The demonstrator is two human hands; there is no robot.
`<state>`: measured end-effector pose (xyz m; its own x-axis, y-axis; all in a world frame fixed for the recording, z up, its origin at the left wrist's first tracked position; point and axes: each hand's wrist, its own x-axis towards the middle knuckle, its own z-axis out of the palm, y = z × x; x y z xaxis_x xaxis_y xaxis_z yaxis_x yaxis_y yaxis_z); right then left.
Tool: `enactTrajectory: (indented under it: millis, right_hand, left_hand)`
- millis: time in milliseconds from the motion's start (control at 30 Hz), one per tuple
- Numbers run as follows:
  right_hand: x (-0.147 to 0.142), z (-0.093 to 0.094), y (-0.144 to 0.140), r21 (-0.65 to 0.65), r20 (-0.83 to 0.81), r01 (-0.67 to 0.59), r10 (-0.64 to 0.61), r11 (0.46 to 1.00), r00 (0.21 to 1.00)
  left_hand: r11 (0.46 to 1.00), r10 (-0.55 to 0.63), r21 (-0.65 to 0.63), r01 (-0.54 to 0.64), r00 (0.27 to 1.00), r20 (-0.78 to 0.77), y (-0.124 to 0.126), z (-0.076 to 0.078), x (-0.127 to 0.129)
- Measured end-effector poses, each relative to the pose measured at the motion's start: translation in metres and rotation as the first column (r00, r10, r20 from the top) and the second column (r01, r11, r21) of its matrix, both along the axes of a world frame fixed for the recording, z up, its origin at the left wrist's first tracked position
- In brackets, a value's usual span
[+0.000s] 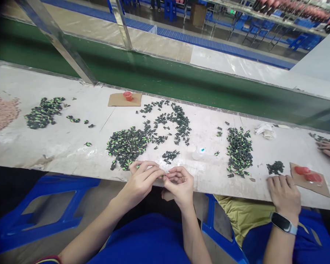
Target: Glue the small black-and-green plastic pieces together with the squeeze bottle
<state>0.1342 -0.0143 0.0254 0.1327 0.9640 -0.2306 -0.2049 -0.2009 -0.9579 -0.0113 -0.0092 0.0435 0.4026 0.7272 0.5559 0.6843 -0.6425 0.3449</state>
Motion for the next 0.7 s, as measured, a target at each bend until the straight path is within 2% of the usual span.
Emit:
enactTrajectory:
  millis: [100, 233, 367, 500, 700]
  right_hand:
    - [-0.002, -0.001, 0.003, -0.011, -0.041, -0.022, 0.022, 1.000, 0.999]
    - [0.000, 0.000, 0.009, -0.062, -0.088, -0.121, 0.115, 0.991, 0.989]
    - [0.002, 0.001, 0.011, -0.112, -0.077, -0.182, 0.174, 0.977, 0.982]
    - [0.004, 0.002, 0.008, -0.083, -0.033, -0.184, 0.182, 0.979, 0.983]
    - [0.008, 0.005, 0.004, -0.045, 0.013, -0.219, 0.220, 0.975, 0.975]
  left_hand:
    - [1.000, 0.002, 0.031, -0.001, 0.999, -0.045, -0.002, 0.001, -0.002]
    - [0.998, 0.022, 0.057, -0.016, 0.995, -0.102, -0.004, 0.000, -0.005]
    - [0.999, -0.027, -0.047, 0.021, 0.989, -0.142, -0.001, -0.002, -0.010]
    - [0.986, -0.058, -0.161, 0.043, 0.994, -0.091, 0.002, -0.006, -0.015]
    - [0.977, -0.064, -0.204, 0.058, 0.998, -0.023, 0.003, -0.006, -0.017]
